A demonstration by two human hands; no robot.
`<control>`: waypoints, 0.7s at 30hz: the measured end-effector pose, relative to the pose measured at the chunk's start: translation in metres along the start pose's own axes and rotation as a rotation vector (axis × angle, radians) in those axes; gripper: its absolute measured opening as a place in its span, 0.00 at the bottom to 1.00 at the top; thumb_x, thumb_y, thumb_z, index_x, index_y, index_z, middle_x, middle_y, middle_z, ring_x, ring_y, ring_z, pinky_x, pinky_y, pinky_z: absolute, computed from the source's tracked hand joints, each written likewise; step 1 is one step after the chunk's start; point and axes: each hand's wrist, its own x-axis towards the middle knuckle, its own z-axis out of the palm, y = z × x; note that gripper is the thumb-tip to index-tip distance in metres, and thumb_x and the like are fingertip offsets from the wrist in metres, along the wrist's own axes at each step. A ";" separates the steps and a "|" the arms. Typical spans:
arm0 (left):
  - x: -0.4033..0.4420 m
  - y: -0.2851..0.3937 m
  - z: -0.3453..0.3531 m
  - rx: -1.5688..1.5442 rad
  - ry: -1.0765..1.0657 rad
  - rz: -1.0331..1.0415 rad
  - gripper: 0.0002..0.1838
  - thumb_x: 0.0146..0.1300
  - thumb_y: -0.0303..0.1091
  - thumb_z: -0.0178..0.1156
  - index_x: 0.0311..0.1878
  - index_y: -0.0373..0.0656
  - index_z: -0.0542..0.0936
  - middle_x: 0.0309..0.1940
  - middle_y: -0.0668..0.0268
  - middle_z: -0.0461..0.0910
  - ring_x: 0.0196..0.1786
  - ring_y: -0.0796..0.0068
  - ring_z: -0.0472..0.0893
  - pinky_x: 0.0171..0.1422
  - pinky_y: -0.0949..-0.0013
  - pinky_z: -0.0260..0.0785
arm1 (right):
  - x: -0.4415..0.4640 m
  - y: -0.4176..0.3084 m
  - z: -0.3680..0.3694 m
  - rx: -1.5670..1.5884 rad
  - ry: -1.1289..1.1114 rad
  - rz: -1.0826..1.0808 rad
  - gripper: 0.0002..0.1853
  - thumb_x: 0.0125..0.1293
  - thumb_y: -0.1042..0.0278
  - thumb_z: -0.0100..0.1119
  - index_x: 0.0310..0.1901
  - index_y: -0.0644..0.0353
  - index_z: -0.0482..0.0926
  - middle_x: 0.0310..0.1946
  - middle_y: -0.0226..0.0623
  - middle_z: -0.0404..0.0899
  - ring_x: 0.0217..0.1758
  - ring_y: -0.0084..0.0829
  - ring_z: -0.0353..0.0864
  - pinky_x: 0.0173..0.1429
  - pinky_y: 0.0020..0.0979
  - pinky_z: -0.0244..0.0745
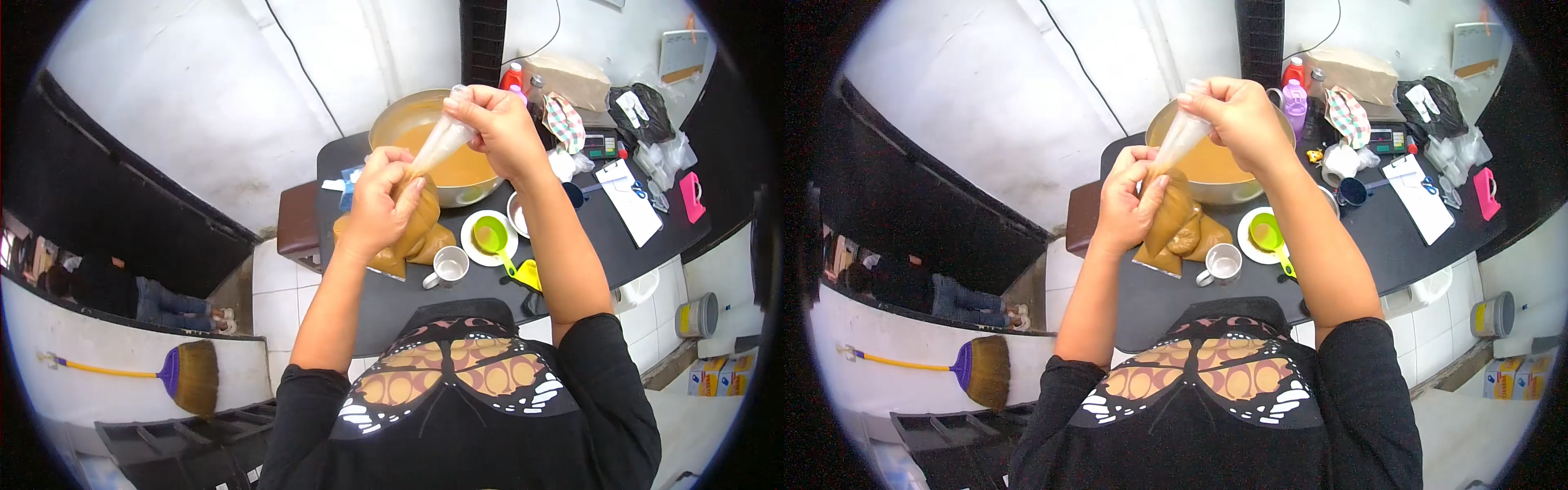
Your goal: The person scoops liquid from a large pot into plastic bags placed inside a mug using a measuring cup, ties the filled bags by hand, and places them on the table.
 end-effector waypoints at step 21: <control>-0.036 -0.030 0.016 0.193 0.112 0.061 0.07 0.58 0.33 0.53 0.33 0.39 0.71 0.38 0.57 0.68 0.44 0.56 0.66 0.52 0.59 0.56 | 0.020 0.044 0.009 0.022 -0.089 0.149 0.05 0.62 0.65 0.57 0.34 0.55 0.76 0.22 0.18 0.71 0.16 0.08 0.63 0.15 0.12 0.51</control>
